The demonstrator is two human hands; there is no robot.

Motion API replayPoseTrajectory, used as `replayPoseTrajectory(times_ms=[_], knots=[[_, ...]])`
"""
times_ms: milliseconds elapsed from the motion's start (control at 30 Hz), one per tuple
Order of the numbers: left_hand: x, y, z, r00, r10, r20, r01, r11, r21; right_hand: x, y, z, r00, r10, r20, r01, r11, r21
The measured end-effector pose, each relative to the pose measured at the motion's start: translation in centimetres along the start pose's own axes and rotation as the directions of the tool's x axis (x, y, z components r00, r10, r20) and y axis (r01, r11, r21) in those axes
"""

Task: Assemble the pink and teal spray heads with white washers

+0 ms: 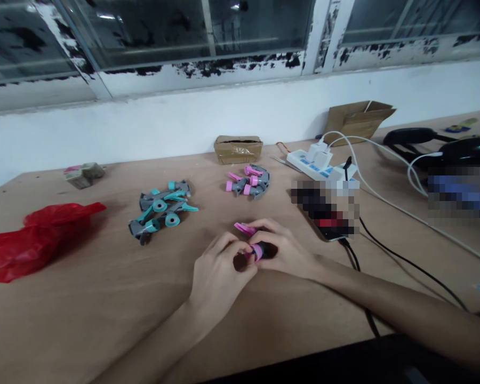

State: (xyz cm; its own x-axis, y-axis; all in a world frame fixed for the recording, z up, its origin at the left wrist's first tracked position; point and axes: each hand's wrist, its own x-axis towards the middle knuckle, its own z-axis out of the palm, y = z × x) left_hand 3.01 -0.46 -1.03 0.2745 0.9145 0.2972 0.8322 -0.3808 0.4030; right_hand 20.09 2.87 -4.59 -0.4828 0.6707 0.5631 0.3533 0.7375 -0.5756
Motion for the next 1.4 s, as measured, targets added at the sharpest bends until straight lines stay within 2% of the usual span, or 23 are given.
replayPoseTrajectory(times_ms=[300,433,533,600,667,800,900,1000,1067,1133,1233,1333,1400], knots=[[-0.5,0.4,0.3,0.999,0.016,-0.04,-0.012,0.995,0.1,-0.2,-0.3,0.3,1.0,0.008,-0.023,-0.011,0.991,-0.13],[-0.4,0.4,0.1,0.999,-0.052,0.004,0.051,0.994,0.094,-0.2,-0.4,0.4,0.999,0.016,-0.031,-0.02,0.988,-0.153],[-0.2,0.2,-0.1,0.99,-0.12,0.072,0.118,0.993,0.026,-0.2,-0.4,0.5,0.999,0.025,-0.029,-0.031,0.982,-0.189],[-0.1,0.0,-0.1,0.987,-0.121,0.102,0.123,0.992,-0.016,-0.2,-0.4,0.5,0.999,0.028,-0.018,-0.031,0.977,-0.209],[-0.1,-0.4,0.0,0.993,-0.057,0.103,0.062,0.997,-0.046,-0.2,-0.4,0.5,0.999,0.032,0.0,-0.032,0.976,-0.213],[0.1,-1.4,0.1,0.979,0.179,0.102,-0.17,0.981,-0.092,-0.1,-0.2,0.5,0.998,0.061,0.018,-0.057,0.979,-0.196],[0.5,-2.3,-0.1,0.921,0.374,0.108,-0.363,0.926,-0.103,0.0,-0.2,0.3,0.997,0.068,0.022,-0.065,0.992,-0.113],[1.2,-3.2,-0.6,0.83,0.551,0.091,-0.545,0.834,-0.083,0.1,0.0,0.2,0.996,0.087,0.005,-0.088,0.996,0.028],[1.6,-3.6,-0.8,0.786,0.613,0.076,-0.61,0.79,-0.065,0.1,0.1,0.2,0.994,0.112,0.006,-0.112,0.986,0.123],[1.7,-3.7,-1.0,0.771,0.633,0.071,-0.631,0.774,-0.05,0.1,0.3,0.1,0.992,0.124,0.03,-0.127,0.973,0.194],[1.4,-3.6,-0.7,0.795,0.605,0.033,-0.601,0.794,-0.093,0.1,0.4,0.0,0.99,0.126,0.062,-0.138,0.962,0.237],[0.9,-3.6,-0.2,0.869,0.49,-0.075,-0.495,0.849,-0.185,0.2,0.2,-0.1,0.99,0.139,0.037,-0.144,0.97,0.195],[0.8,-4.0,-0.1,0.91,0.386,-0.149,-0.411,0.887,-0.21,0.5,-0.1,-0.3,0.988,0.155,0.002,-0.154,0.983,0.096]])
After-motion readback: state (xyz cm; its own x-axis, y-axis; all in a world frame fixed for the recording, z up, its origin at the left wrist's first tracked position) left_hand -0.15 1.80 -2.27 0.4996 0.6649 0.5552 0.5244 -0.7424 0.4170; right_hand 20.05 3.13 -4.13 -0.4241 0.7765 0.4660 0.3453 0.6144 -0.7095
